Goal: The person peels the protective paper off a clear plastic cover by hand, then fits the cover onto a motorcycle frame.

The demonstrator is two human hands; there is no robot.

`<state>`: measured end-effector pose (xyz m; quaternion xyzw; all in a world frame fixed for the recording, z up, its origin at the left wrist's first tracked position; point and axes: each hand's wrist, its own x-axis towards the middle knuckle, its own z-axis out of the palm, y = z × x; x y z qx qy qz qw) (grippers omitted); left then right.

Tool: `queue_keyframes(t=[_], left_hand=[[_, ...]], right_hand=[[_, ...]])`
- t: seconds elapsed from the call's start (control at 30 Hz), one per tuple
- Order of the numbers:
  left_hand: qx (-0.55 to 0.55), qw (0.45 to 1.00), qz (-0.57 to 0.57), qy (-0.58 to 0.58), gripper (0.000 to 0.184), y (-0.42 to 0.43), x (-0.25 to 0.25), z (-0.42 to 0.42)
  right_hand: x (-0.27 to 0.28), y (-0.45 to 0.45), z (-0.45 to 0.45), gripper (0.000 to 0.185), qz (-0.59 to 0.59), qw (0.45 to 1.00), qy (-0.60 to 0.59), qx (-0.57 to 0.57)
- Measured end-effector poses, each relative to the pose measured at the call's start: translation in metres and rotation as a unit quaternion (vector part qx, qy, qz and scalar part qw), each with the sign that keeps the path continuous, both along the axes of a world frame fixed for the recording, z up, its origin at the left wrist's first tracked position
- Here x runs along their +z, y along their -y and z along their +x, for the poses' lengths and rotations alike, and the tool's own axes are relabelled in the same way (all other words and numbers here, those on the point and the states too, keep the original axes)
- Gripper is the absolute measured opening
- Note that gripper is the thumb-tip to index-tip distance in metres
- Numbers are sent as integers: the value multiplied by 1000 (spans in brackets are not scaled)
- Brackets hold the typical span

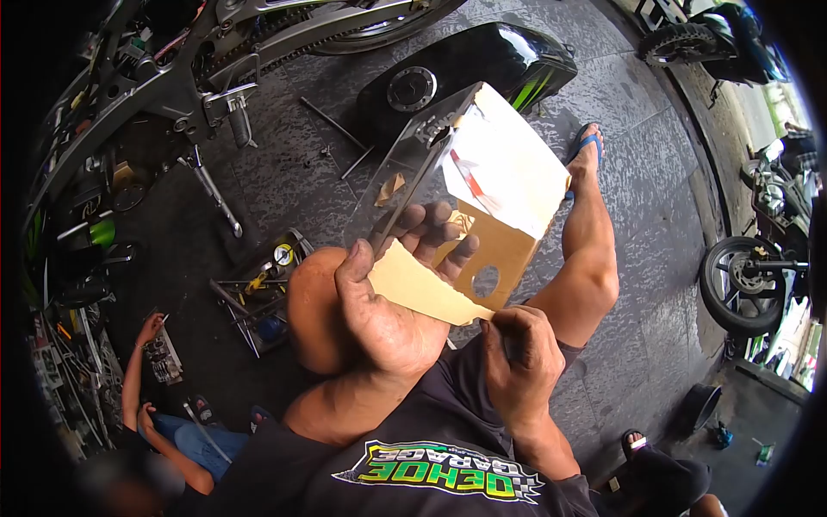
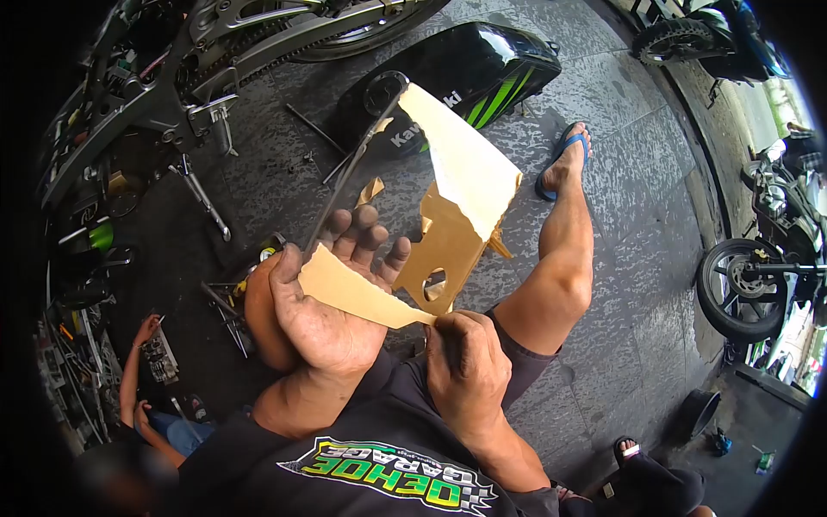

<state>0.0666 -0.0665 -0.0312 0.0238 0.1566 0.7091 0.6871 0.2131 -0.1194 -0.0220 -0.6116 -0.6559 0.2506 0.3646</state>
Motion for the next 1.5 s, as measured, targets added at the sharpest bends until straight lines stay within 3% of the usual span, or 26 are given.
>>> queue_keyframes(t=[0.23, 0.63, 0.73, 0.8, 0.93, 1.03, 1.1, 1.23, 1.3, 1.37, 1.43, 1.47, 1.5], left_hand=[[29, 996, 62, -60, 53, 4, -2, 5], [63, 986, 113, -101, 55, 3, -8, 7], [72, 984, 116, -114, 56, 2, -8, 9], [72, 983, 117, -125, 56, 3, -6, 9], [61, 980, 129, -142, 56, 6, -6, 10], [59, 981, 131, -130, 57, 7, -5, 11], [44, 981, 143, -124, 56, 8, 0, 11], [17, 977, 173, -124, 61, 11, -1, 12], [22, 975, 185, -125, 62, 11, -2, 13], [28, 972, 197, -127, 62, 13, -4, 13], [36, 956, 189, -221, 62, 14, -7, 13], [37, 956, 189, -221, 62, 14, -8, 14], [49, 952, 170, -252, 61, 14, -9, 16]], right_hand=[[-10, 0, -9, 23, 24, 998, -35, -46], [-21, -8, -9, 25, 60, 998, -20, -25], [-23, -3, -7, 24, 37, 997, -71, -18], [-17, 0, -14, 11, -108, 931, -324, -128], [-23, 3, -5, 10, -117, 951, -268, -101], [-25, 1, -3, 12, -31, 981, -175, -82], [-20, 2, -3, 11, -89, 975, -184, -92], [-13, -3, -7, 11, -86, 977, -164, -104], [-5, -8, -12, 11, -136, 981, -82, -111], [-16, -7, -12, 12, -133, 981, -99, -101], [-14, -10, -10, 13, -246, 930, -265, -71], [-5, -8, -10, 13, -298, 869, -387, -76], [4, -7, -8, 13, -300, 869, -386, -75]])
